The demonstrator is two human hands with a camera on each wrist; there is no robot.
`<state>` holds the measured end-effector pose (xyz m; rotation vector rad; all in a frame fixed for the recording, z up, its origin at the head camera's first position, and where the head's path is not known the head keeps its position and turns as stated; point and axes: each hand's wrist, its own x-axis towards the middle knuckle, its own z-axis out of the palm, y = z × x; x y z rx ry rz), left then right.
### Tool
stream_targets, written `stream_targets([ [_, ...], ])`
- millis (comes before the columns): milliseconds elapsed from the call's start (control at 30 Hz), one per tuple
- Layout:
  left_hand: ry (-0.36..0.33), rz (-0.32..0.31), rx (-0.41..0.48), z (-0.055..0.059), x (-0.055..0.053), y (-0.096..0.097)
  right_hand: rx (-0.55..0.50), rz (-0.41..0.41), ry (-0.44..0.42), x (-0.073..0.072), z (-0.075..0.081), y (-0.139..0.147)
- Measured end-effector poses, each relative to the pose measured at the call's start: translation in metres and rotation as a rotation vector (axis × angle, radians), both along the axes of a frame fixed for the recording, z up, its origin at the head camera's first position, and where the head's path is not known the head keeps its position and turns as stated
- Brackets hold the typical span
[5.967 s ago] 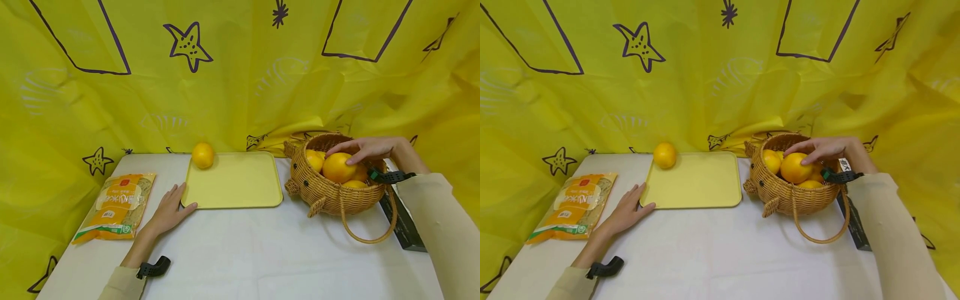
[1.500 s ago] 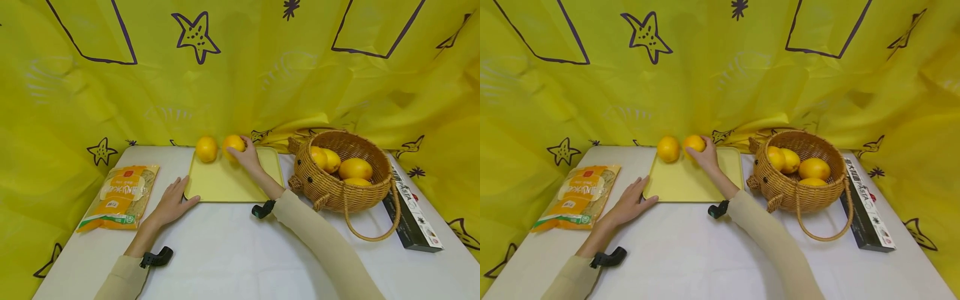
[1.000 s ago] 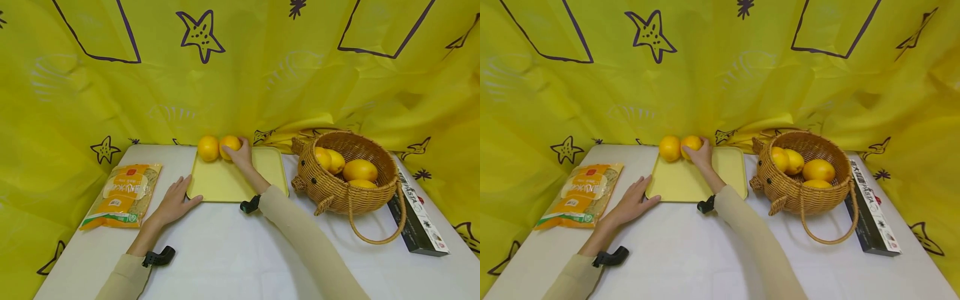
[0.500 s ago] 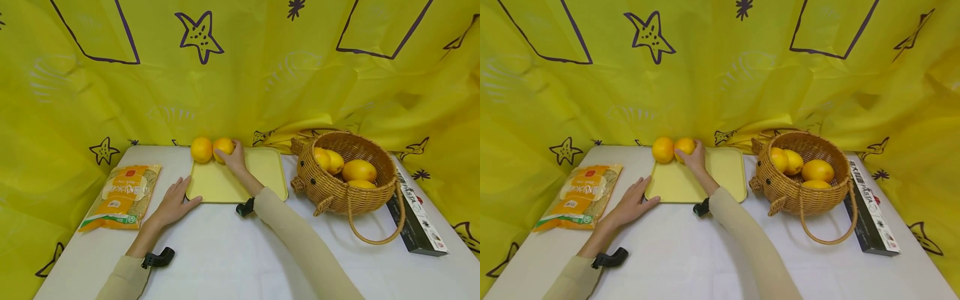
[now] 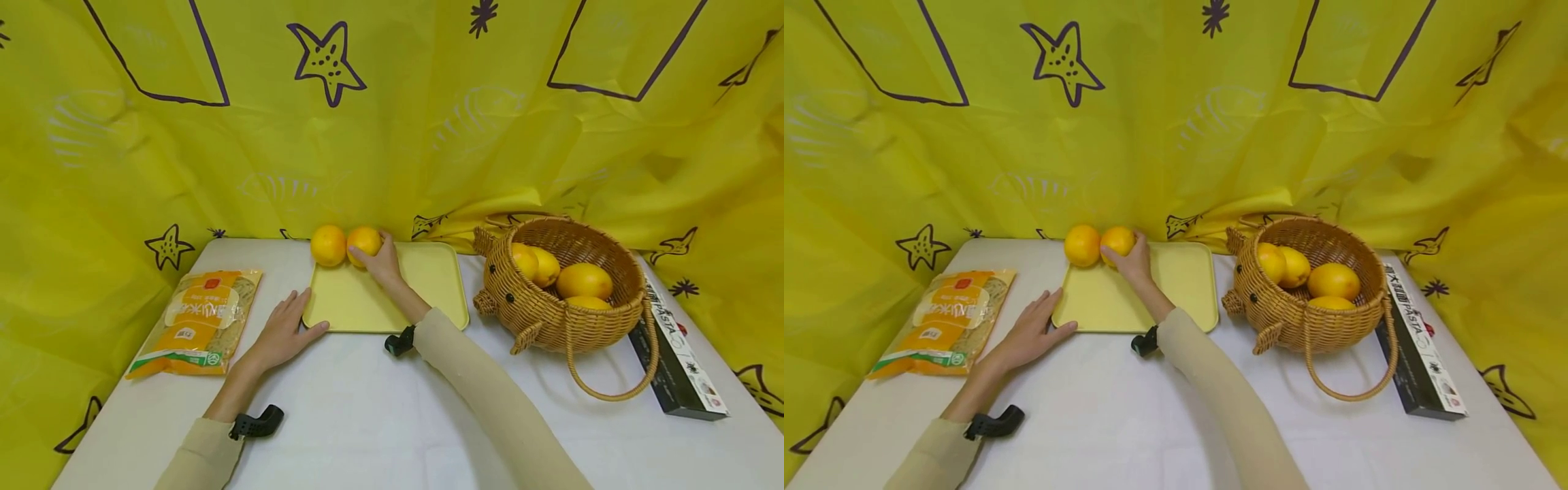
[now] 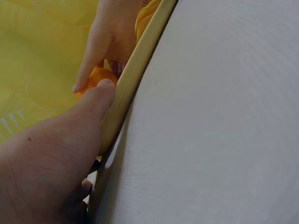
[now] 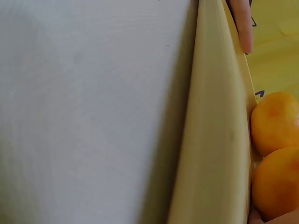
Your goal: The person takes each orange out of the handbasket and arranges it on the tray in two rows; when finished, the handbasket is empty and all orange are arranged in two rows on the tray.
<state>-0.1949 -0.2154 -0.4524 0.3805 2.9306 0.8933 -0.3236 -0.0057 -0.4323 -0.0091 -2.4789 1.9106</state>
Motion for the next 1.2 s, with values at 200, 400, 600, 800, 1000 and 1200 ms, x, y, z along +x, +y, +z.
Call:
stream_targets([
  [200,-0.005,-0.001,-0.001,0.001,0.000,0.000,0.003,-0.001,-0.003,0.001,0.000,0.000],
  [400,-0.004,0.000,-0.007,0.000,-0.001,0.000,0.012,-0.008,-0.009,0.002,0.001,-0.001],
  [600,0.002,-0.003,-0.005,0.000,0.000,0.000,0.035,-0.005,-0.013,0.004,0.002,-0.002],
  [800,0.006,-0.007,0.002,0.001,0.001,0.001,0.037,-0.013,-0.012,0.005,0.001,-0.001],
  [1000,0.009,-0.004,-0.002,0.000,0.000,0.001,0.034,-0.002,-0.011,0.006,0.000,0.001],
  [1200,0.006,-0.007,0.002,0.000,0.000,0.001,-0.042,0.034,-0.096,0.015,0.007,0.011],
])
